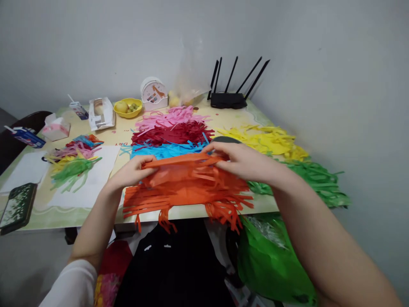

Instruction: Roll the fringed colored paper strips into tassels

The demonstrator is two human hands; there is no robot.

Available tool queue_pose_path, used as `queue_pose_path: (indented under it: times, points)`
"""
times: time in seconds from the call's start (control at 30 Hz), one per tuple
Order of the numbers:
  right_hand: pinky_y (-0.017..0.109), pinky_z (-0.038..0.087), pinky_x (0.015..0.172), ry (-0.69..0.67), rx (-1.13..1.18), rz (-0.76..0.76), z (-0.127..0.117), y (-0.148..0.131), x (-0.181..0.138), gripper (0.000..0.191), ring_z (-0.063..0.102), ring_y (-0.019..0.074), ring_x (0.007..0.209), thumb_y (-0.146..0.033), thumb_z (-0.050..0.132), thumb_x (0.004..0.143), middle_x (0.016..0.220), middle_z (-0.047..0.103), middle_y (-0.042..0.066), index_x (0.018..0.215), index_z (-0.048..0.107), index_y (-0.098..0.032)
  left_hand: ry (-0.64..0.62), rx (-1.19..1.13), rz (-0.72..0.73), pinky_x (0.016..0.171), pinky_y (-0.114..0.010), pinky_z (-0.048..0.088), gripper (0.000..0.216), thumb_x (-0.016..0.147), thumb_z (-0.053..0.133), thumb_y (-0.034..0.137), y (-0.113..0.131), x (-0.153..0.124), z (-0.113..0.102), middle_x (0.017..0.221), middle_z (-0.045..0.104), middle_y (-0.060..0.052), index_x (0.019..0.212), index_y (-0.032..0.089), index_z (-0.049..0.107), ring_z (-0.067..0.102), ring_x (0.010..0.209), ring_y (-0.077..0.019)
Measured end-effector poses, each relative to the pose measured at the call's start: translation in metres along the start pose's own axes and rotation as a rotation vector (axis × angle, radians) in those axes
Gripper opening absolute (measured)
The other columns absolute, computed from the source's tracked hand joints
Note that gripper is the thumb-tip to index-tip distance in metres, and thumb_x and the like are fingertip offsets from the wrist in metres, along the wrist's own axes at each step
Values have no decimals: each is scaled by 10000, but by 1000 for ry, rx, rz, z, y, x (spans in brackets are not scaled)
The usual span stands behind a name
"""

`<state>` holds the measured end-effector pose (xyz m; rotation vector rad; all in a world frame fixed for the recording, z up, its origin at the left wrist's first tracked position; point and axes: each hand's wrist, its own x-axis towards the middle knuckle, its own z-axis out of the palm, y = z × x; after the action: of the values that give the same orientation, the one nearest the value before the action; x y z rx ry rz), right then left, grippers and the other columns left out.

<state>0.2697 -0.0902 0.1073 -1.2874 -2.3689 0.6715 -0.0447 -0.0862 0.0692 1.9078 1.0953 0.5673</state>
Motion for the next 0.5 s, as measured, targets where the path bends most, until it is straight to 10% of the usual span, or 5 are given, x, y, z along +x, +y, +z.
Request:
queue_pose_path:
  times: [0.2,0.33,0.5]
  points:
    - [451,414,1082,184,-15,-255,26,-33,-2,613,498,324,1319,-392,709,806,1414,564,99,1374,551,-225,-81,138,-1,569,-227,379,83,808,478,175,16,-16,-1,672,549,29,760,180,545,515,601,-127]
    - [324,527,827,45,75,-226,56,-41,16,234,697,229,936,-211,583,839,1020,754,66,1027,722,-202,-76,145,48,636,-235,394,93,816,484,176,21,-26,0,706,560,23,774,171,567,516,675,-135]
    - [249,498,678,178,220,-145,68,-26,12,278,674,177,749,-91,489,700,829,737,18,855,700,-186,129,6,75,683,-238,444,195,749,485,125,11,-36,4,774,649,-6,828,151,662,582,739,-148]
